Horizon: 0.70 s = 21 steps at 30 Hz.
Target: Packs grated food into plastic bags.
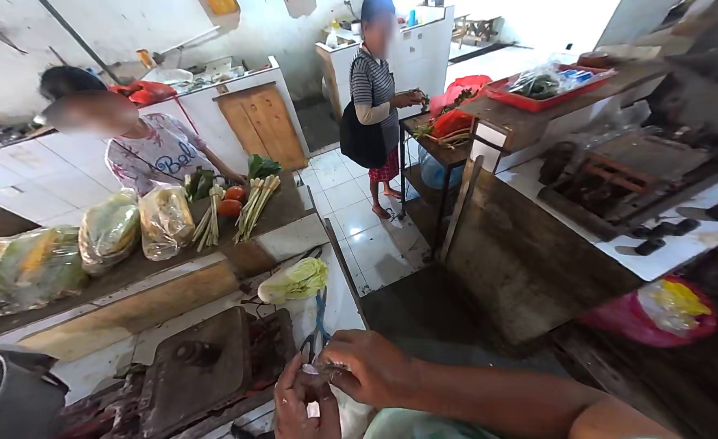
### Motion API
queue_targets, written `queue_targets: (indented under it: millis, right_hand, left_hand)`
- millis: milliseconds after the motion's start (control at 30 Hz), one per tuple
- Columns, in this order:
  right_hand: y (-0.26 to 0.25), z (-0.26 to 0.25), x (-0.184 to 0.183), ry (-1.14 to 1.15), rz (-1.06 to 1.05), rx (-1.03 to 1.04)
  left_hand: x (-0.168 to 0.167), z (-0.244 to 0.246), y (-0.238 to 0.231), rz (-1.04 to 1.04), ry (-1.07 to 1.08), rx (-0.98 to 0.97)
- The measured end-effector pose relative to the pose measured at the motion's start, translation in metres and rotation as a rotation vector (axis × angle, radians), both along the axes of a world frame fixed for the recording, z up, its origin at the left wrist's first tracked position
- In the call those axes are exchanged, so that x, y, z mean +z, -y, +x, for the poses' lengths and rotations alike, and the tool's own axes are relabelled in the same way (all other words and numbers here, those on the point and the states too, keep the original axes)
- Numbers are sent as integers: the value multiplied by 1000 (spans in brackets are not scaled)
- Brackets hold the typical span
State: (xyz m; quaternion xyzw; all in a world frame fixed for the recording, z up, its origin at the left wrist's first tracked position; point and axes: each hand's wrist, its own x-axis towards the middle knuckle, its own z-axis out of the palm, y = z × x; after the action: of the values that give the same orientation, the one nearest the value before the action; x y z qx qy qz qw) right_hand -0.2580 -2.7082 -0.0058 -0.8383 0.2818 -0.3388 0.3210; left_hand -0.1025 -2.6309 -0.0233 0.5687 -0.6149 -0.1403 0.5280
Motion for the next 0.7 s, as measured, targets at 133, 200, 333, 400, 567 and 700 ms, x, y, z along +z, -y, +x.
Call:
queue_targets:
  millis: [133,200,333,400,567,700]
  right_hand:
    - [0,4,-2,-2,114,-97]
    - [-3,6,-3,-53,31,-141]
    - [-7,6,-10,-108,-219,-22]
    - [-7,5,-10,-140,-239,58]
    - [-4,5,-12,-177,-247,56]
    - [0,6,-14,-198,-220,62]
  left_hand:
    - [-3,2,-5,19,85,-3]
    - [-5,2,-4,32,87,10]
    - [-3,7,-2,76,-95,7]
    - [-2,12,-2,90,-162,-20]
    - [-1,13,-4,83,-128,-74]
    - [-1,10,-8,98,19,15]
